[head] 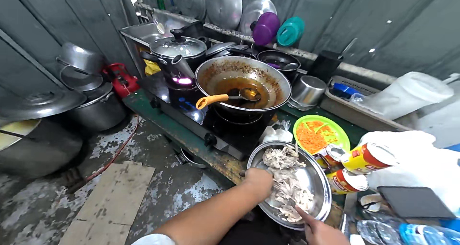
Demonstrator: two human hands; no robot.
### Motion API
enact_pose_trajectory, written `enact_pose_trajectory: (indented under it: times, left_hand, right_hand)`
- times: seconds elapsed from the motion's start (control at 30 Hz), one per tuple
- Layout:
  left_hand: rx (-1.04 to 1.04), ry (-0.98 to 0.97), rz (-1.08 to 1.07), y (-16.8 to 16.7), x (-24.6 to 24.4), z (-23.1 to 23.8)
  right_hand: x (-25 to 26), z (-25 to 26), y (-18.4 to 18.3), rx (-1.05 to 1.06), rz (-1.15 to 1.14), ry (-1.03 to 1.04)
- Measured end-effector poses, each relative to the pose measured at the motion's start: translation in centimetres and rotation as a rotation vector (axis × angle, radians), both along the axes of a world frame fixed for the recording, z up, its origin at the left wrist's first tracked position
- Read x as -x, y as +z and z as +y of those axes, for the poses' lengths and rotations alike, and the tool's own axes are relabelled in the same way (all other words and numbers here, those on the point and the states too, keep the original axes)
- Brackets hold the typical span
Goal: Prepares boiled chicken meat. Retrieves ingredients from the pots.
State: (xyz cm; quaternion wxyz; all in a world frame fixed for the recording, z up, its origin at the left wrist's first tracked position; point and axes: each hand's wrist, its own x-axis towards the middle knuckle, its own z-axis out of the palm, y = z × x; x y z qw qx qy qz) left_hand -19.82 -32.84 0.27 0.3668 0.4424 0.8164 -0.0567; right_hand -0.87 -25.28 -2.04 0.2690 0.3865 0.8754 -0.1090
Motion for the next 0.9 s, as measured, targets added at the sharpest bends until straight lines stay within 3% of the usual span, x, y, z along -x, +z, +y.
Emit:
enact_pose_trajectory:
  times: [0.13, 0.43, 0.77, 0.9]
  left_hand:
    - [-0.042, -0.046, 0.024, 2.4, 0.1, 0.5]
    - [0.014, -0.066, 0.058, -1.8, -0.4, 3.4]
    - [0.045, -0.043, 0.076, -2.0, -0.3, 3.3]
    - [0.052, -0.037, 0.083, -1.9, -0.2, 3.5]
  right_hand:
    - [1.6, 0.6, -0.2, -0.05, 0.001, 0.116]
    - [2.8, -0.5, 0.4, 0.028, -0.07, 0.051]
    - [-0.3, 0.2, 2.8, 0.161, -0.043, 0.02]
    - [1.0, 0.7, 1.8, 0.076, 0.009, -0.021]
